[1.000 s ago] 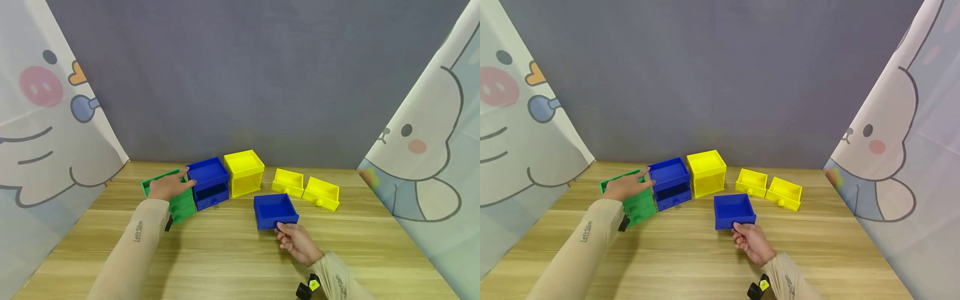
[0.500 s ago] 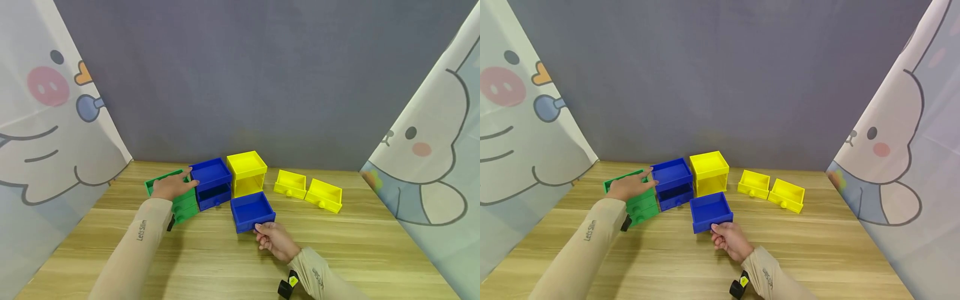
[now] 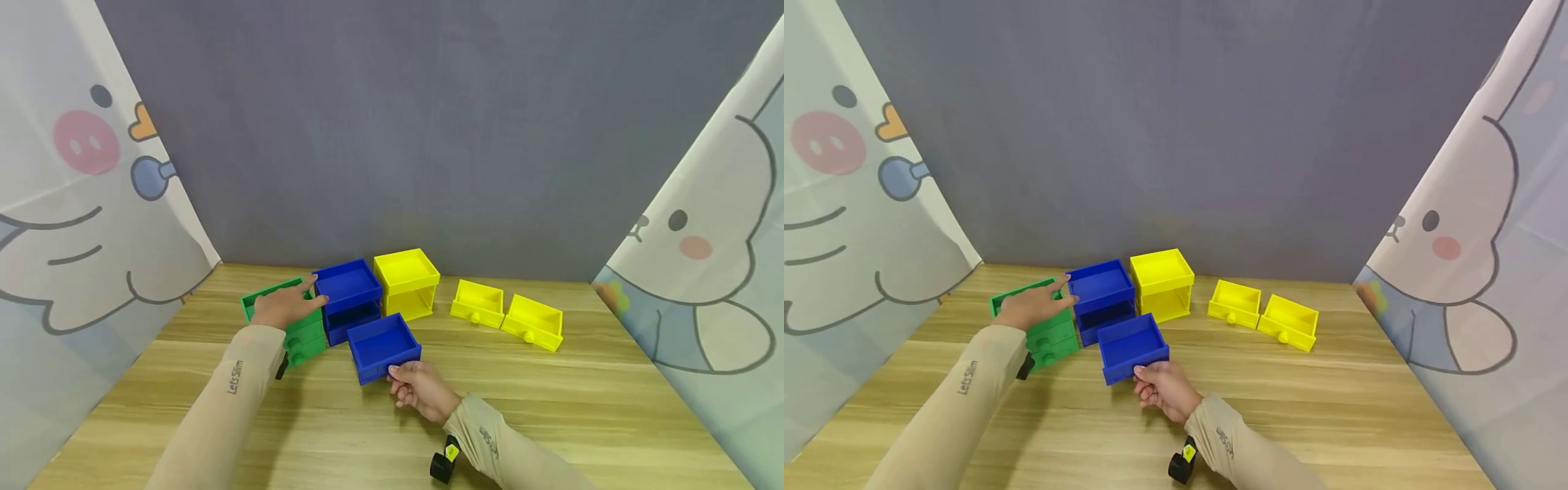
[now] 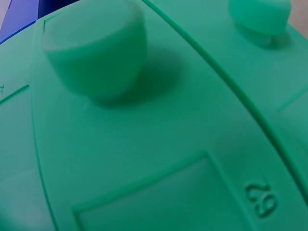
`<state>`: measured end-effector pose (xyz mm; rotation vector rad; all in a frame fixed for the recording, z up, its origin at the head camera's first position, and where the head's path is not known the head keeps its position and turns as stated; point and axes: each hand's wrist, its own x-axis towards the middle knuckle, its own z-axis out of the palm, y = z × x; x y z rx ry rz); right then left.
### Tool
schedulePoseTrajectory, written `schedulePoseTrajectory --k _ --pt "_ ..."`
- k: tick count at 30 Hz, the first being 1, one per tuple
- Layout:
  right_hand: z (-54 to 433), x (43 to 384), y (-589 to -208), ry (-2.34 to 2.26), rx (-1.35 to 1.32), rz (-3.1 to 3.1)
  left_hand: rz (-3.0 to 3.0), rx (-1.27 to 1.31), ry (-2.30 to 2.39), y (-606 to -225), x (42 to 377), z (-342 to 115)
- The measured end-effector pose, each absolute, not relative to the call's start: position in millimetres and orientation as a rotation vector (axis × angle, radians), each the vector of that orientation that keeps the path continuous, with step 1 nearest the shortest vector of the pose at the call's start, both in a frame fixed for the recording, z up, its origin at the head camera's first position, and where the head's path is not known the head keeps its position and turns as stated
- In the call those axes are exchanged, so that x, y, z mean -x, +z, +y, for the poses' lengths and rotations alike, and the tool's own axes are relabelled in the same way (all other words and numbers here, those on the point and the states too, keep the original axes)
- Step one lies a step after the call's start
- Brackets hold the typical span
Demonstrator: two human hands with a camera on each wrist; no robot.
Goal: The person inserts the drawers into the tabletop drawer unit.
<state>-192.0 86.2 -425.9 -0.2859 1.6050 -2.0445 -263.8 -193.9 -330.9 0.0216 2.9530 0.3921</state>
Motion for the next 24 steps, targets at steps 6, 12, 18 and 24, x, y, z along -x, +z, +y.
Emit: schedulePoseTrajectory --k 6,12,18,24 --pt "73 199 -427 -2.071 0.290 1.593 2.967 -0.011 0.388 -331 263 -195" --pt "66 203 -429 -2.077 0.269 1.542 2.970 -0.007 0.352 -329 264 -193" --pt "60 207 -426 -2.070 0.293 1.559 2.965 -0.012 0.340 -325 264 -188" --pt "54 213 -422 -2.072 0.276 1.590 2.961 0.012 0.323 -327 264 -188"
